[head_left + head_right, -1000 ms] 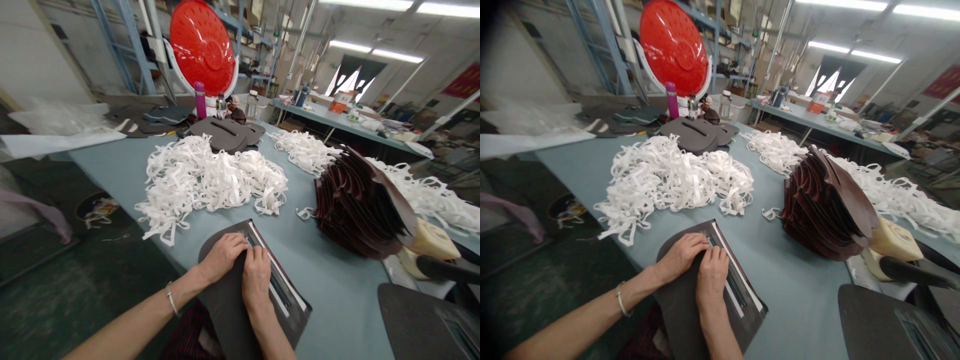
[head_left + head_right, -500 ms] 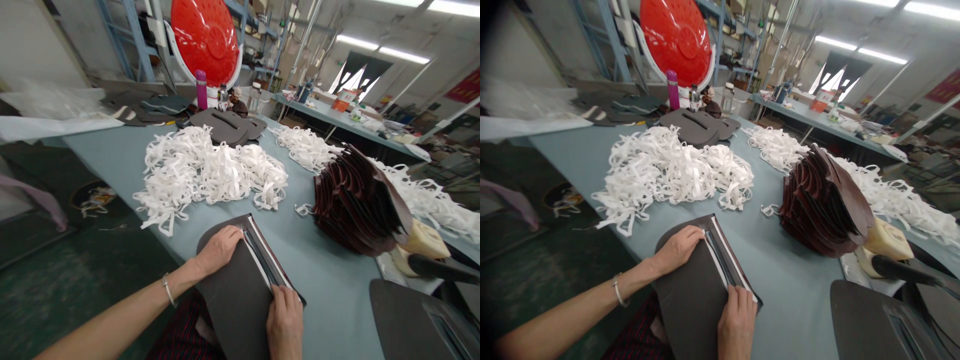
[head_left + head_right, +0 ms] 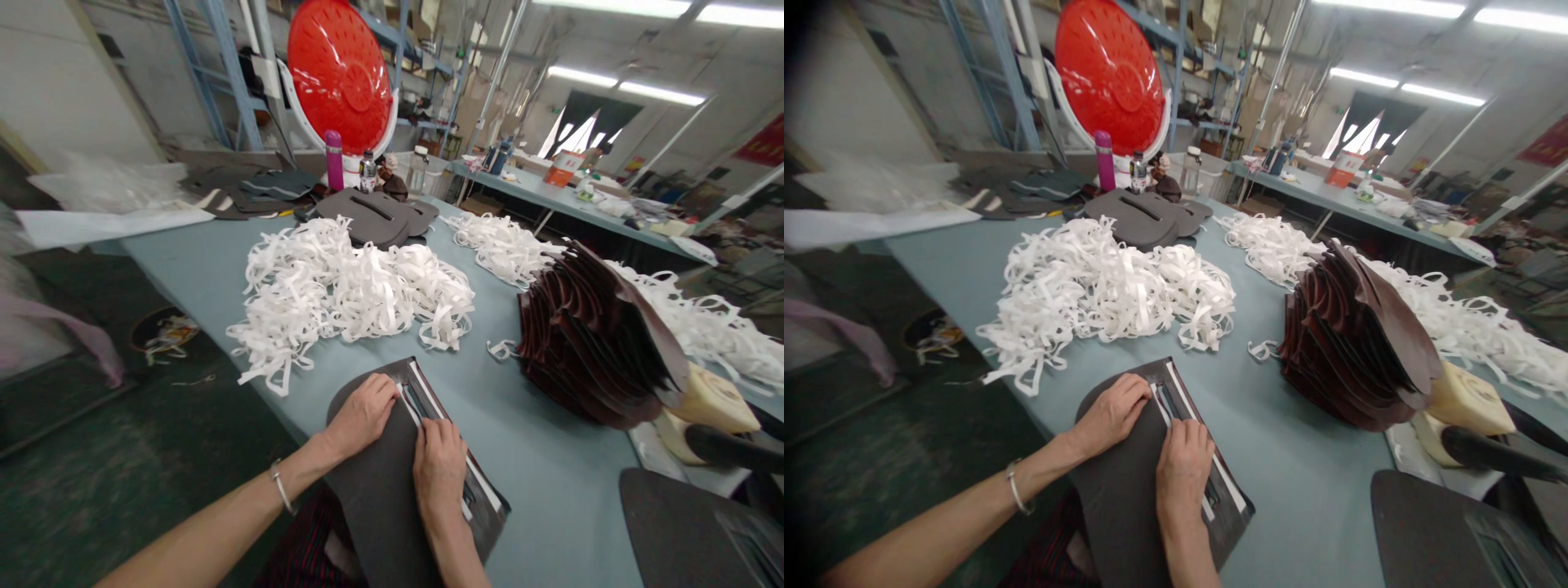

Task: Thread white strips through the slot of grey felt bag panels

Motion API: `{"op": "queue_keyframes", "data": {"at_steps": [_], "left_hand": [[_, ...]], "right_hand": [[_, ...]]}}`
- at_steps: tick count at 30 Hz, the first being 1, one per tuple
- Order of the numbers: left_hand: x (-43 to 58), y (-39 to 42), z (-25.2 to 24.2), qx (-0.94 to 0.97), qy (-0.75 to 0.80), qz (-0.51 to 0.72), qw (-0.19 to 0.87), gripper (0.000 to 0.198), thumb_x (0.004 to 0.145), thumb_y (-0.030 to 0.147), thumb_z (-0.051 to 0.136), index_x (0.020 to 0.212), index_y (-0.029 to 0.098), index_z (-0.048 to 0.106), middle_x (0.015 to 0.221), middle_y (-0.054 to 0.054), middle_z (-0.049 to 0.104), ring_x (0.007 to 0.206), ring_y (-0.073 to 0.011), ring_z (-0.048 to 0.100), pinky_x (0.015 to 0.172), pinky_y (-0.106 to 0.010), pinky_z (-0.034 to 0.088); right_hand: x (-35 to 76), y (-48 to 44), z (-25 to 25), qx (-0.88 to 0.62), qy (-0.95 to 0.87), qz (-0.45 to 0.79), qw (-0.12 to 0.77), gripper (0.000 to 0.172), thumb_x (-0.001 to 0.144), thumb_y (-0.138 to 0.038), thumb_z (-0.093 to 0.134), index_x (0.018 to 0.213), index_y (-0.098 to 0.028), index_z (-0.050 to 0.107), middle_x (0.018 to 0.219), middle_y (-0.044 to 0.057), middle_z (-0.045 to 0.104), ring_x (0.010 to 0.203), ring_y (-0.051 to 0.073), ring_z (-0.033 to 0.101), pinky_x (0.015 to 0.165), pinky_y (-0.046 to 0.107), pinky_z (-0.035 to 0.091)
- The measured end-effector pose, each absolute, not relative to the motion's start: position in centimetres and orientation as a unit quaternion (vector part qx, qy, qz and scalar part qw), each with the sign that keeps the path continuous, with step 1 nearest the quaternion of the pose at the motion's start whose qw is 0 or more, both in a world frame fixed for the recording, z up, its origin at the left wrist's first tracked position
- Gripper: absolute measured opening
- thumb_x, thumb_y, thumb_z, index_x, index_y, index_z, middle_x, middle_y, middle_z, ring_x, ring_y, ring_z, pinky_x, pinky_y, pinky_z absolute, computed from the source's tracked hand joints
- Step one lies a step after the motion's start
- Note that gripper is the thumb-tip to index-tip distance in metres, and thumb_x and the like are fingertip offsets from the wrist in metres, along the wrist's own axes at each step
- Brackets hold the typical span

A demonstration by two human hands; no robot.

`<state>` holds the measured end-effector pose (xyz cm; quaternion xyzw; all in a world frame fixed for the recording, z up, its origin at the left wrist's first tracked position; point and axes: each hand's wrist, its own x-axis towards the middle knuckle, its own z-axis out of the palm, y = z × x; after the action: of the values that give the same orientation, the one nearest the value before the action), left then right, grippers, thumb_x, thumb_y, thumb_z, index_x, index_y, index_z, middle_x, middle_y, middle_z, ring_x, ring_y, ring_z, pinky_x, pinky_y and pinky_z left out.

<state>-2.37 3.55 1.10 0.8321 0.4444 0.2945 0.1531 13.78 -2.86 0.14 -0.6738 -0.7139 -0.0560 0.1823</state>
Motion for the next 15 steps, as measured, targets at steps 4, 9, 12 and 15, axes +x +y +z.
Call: {"op": "queue_keyframes", "data": {"at_steps": [4,9,12,15], "left_hand": [[-2.5,3.6,1.0,0.831,0.441,0.298,0.161,0.016,0.088,0.008,0.042,0.091,0.018,0.054,0.093,-0.005,0.054,0.093,-0.0198,0.05,0.084,-0.036,0.047],[-2.5,3.7,0.9,0.828,0.445,0.3,0.163,0.016,0.087,0.006,0.042,0.089,0.018,0.053,0.092,-0.005,0.054,0.092,-0.0201,0.05,0.083,-0.036,0.046],[-2.5,3.7,1.0,0.825,0.445,0.307,0.168,0.017,0.087,0.006,0.042,0.088,0.018,0.054,0.092,-0.005,0.054,0.092,-0.0203,0.05,0.083,-0.037,0.047],[-2.6,3.8,1.1,0.828,0.439,0.305,0.166,0.023,0.087,0.006,0.042,0.1,0.018,0.056,0.095,-0.006,0.055,0.094,-0.0204,0.05,0.084,-0.037,0.047]], "right_hand": [[12.3,-0.4,0.4,-0.689,-0.705,-0.067,0.153,0.013,0.09,-0.022,0.053,0.079,-0.019,0.059,0.082,0.005,0.059,0.081,0.022,0.051,0.07,0.032,0.032],[11.7,1.4,0.2,-0.71,-0.682,-0.08,0.157,0.013,0.087,-0.022,0.057,0.075,-0.018,0.057,0.075,0.005,0.059,0.075,0.021,0.051,0.066,0.031,0.03],[11.5,1.6,0.0,-0.716,-0.672,-0.084,0.168,0.015,0.088,-0.02,0.054,0.074,-0.017,0.057,0.073,0.005,0.057,0.075,0.021,0.051,0.066,0.032,0.031],[11.2,1.1,-0.1,-0.701,-0.684,-0.08,0.184,0.014,0.089,-0.015,0.049,0.08,-0.017,0.06,0.078,0.006,0.057,0.078,0.021,0.051,0.068,0.032,0.035]]}}
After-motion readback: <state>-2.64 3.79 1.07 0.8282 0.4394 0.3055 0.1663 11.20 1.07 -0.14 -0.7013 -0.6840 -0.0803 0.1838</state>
